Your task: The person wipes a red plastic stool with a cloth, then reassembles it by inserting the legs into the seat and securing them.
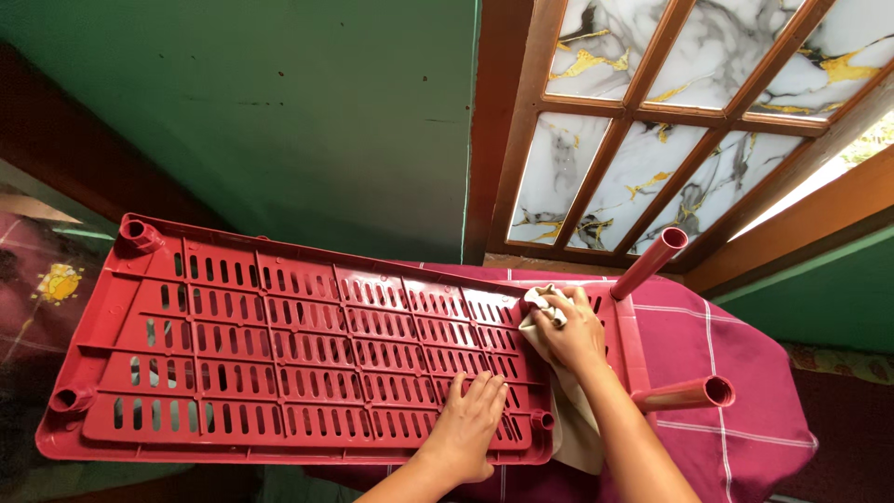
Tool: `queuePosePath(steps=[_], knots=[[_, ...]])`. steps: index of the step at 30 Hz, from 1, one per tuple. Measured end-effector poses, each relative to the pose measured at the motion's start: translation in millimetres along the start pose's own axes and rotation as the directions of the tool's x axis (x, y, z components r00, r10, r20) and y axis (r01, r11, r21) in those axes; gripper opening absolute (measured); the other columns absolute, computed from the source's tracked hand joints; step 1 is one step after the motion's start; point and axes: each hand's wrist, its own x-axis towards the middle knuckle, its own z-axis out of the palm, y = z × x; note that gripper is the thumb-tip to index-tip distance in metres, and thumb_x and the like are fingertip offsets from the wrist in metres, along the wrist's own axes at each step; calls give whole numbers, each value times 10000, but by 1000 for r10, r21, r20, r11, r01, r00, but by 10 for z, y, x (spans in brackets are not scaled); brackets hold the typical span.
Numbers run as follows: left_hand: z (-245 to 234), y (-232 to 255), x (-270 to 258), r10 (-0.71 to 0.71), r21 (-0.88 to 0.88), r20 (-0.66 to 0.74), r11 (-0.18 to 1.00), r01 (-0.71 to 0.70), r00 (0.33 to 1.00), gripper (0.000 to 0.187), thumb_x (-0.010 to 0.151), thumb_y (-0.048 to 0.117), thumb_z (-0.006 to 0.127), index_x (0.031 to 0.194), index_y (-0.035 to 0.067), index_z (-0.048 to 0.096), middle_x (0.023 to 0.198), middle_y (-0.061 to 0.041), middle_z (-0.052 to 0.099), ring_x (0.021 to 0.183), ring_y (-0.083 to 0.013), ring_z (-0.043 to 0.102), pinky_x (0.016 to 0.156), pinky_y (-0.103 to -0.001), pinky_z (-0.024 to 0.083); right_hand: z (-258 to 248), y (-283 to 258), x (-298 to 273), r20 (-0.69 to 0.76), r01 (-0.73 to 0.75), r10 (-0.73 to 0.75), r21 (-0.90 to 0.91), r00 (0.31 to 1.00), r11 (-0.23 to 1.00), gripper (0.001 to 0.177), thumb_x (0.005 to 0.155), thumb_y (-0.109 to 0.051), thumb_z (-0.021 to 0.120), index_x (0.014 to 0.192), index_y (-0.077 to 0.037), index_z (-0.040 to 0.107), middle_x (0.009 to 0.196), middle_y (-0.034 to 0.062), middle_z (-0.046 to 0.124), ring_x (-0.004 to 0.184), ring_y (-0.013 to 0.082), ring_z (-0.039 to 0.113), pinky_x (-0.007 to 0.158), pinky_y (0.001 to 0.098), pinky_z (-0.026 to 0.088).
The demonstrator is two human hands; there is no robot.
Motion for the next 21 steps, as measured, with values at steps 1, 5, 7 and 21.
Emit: queuePosePath(steps=[1,5,7,21], knots=[[2,-17,3,-4,-1,5,1000,4,1000,1159,572,439,883,1481,-84,391,1547,-222,364,1462,-364,282,1167,-603,199,-69,-91,11,40,19,-17,-40,999,999,369,828,-378,732,1124,-162,767,1206,76,645,1038,314,677,856,451,549],[21,9,-39,-13,-12,0,1000,13,1000,1147,575,432,879,1483,-74,395,1548,-216,367,1469,-357,281,1169,-608,199,-171,-341,-23,339,37,114,-409,934,912,423,943,-498,639,1198,-163,692,1171,103,611,1106,280,645,865,435,548],[-2,8,-38,-14,-14,17,1000,15,1000,1143,580,428,879,1483,-77,394,1548,-218,363,1474,-356,277,1173,-608,194,-159,-363,8,250,73,15,-337,968,939,418,927,-451,639,1221,-159,691,1146,105,631,1078,303,661,872,445,539],[-30,34,-98,-16,10,43,1000,16,999,1157,586,418,874,1497,-83,366,1558,-224,346,1464,-364,274,1176,-608,181,431,358,50,216,-298,206,717,955,630,297,914,-209,740,1192,-140,664,1108,120,718,905,189,698,751,335,586]])
